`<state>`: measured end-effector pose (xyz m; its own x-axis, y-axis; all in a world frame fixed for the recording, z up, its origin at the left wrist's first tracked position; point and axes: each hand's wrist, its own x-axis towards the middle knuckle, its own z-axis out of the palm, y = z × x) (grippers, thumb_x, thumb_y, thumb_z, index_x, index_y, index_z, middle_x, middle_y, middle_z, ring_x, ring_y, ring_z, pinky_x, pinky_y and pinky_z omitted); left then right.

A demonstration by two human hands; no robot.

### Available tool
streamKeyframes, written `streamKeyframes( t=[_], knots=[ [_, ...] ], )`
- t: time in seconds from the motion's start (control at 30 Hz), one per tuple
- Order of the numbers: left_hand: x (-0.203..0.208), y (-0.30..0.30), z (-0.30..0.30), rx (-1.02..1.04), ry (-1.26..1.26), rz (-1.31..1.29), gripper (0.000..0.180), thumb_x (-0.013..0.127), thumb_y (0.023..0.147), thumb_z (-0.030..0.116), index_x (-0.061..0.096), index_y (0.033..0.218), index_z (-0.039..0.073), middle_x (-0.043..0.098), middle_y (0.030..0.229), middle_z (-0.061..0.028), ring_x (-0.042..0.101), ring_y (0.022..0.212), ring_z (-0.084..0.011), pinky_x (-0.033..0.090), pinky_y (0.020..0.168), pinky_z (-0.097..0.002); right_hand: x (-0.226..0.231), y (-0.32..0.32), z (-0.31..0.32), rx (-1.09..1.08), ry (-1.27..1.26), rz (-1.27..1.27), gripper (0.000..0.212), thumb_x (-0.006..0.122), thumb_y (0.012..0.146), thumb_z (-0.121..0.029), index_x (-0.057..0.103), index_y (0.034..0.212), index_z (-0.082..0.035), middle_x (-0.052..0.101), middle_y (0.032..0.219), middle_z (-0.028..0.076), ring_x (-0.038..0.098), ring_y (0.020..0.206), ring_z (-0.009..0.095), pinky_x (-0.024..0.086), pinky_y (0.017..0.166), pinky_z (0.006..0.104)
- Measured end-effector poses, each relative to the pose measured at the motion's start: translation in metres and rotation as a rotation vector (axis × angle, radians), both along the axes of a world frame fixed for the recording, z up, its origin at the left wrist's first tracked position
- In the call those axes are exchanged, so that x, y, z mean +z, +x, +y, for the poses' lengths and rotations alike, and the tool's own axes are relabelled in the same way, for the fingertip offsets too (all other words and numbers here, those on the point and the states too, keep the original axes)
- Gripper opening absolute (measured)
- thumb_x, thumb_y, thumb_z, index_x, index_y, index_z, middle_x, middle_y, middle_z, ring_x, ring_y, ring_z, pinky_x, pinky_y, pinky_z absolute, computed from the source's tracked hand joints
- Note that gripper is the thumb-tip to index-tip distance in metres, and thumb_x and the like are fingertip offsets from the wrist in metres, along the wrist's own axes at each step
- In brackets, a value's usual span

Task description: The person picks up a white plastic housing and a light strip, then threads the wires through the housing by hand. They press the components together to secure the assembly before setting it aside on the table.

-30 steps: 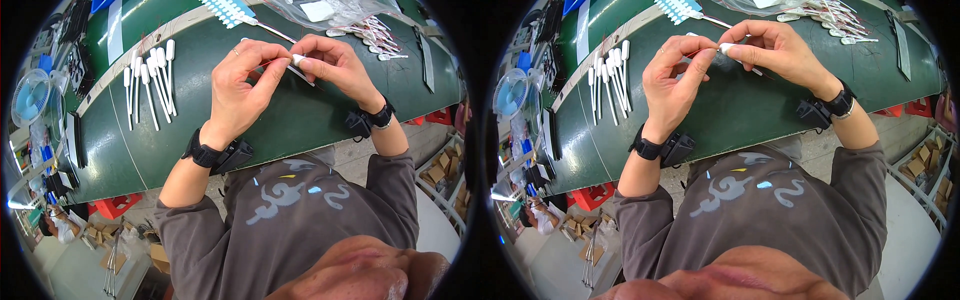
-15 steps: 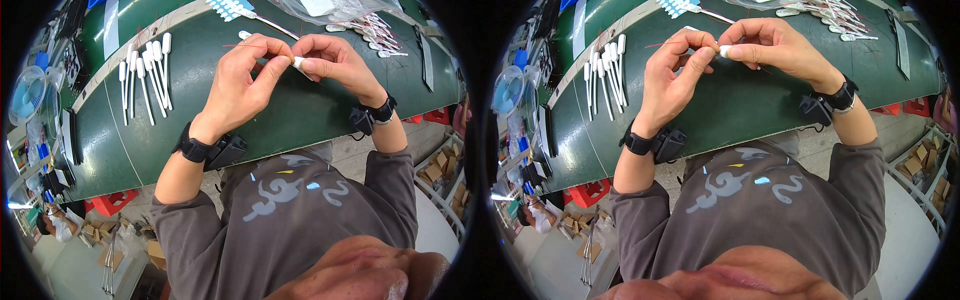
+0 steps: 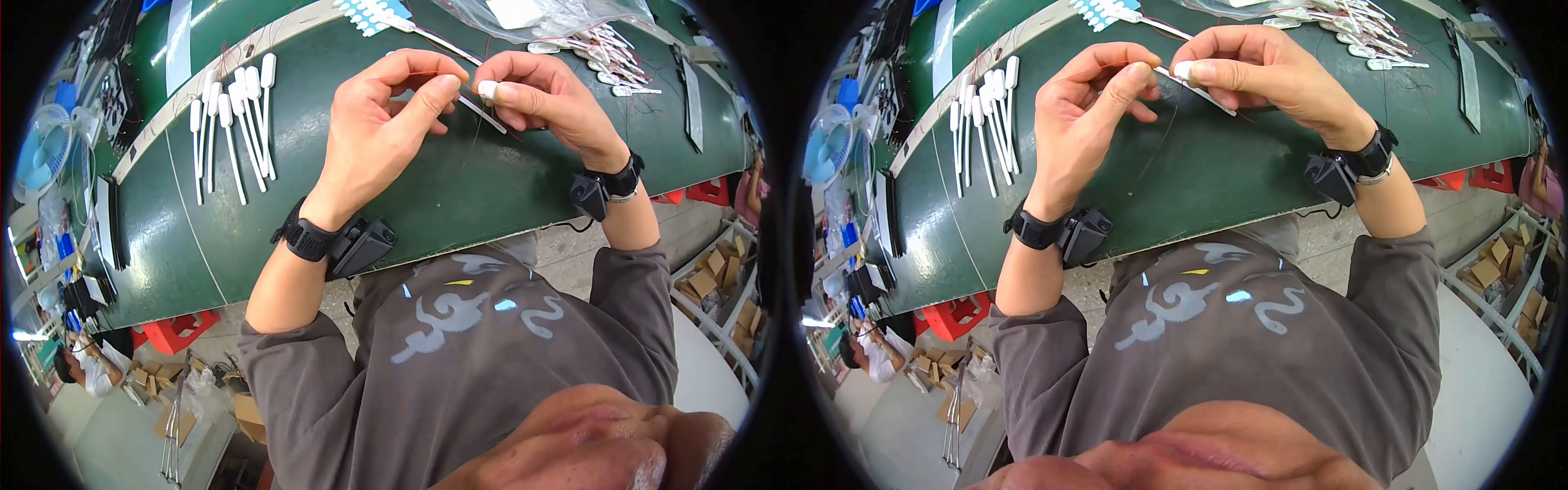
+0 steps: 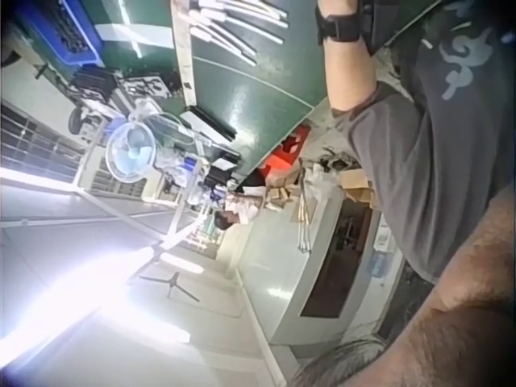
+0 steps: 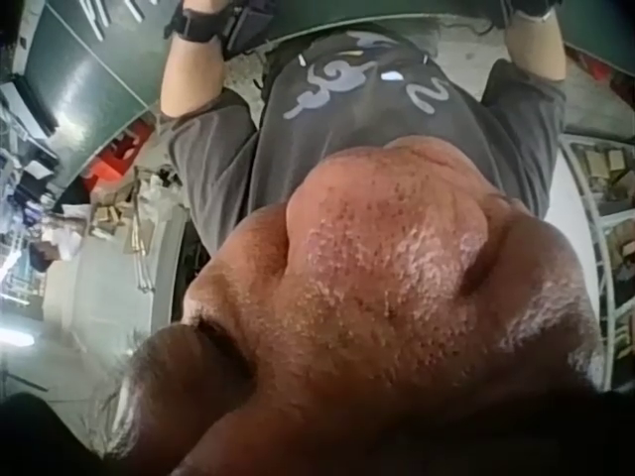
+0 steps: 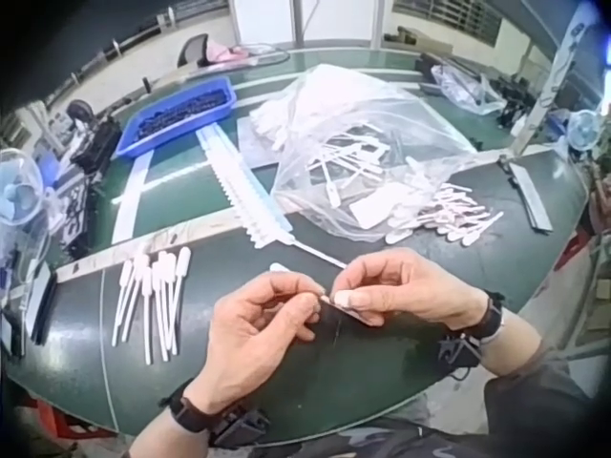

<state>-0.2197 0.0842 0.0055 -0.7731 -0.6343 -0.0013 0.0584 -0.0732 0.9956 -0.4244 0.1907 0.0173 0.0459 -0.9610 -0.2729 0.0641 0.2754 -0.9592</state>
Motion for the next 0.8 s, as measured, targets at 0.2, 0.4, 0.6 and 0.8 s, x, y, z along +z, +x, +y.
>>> streamKeyframes(
  t=[0.2,0.4,0.6,0.8],
  knots=[
    [0.001,-0.004,0.006,-0.003,-0.219,-0.014,0.027,0.069,0.091,0.006,0.065,0.117,0.002,0.065,0.098,-0.0021,0.062,0.088,-0.0096,0.056,0.071,-0.0243,-0.004,0.002,-0.001,-0.026,-0.017,-0.102,0.024,0.062,0.098,-0.027,0.063,0.108,-0.004,0.051,0.074,-0.007,0.043,0.061,0.000,0.028,0.051,0.0181],
    [-0.008,-0.008,0.010,0.029,-0.411,0.009,0.032,0.073,0.088,0.004,0.065,0.118,0.002,0.065,0.097,-0.0016,0.061,0.087,-0.0085,0.056,0.070,-0.0222,-0.008,0.001,-0.003,-0.010,0.005,-0.138,0.024,0.061,0.099,-0.027,0.061,0.108,-0.004,0.053,0.076,-0.006,0.045,0.061,0.001,0.027,0.049,0.0169],
    [-0.015,-0.007,0.008,0.070,-0.312,0.032,0.025,0.071,0.089,0.004,0.067,0.114,0.000,0.067,0.102,-0.0037,0.063,0.089,-0.0079,0.057,0.066,-0.0211,-0.009,0.001,-0.004,0.017,0.015,-0.191,0.027,0.066,0.097,-0.027,0.064,0.113,-0.005,0.057,0.080,-0.005,0.051,0.064,0.000,0.034,0.049,0.0154],
    [-0.009,-0.004,0.004,0.040,-0.218,0.019,0.021,0.069,0.092,0.003,0.068,0.112,-0.001,0.068,0.105,-0.0057,0.064,0.088,-0.0085,0.057,0.065,-0.0215,-0.006,0.005,-0.003,-0.039,0.013,-0.206,0.021,0.061,0.099,-0.023,0.060,0.107,-0.004,0.056,0.086,-0.001,0.049,0.060,0.002,0.029,0.046,0.0166]
  ],
)
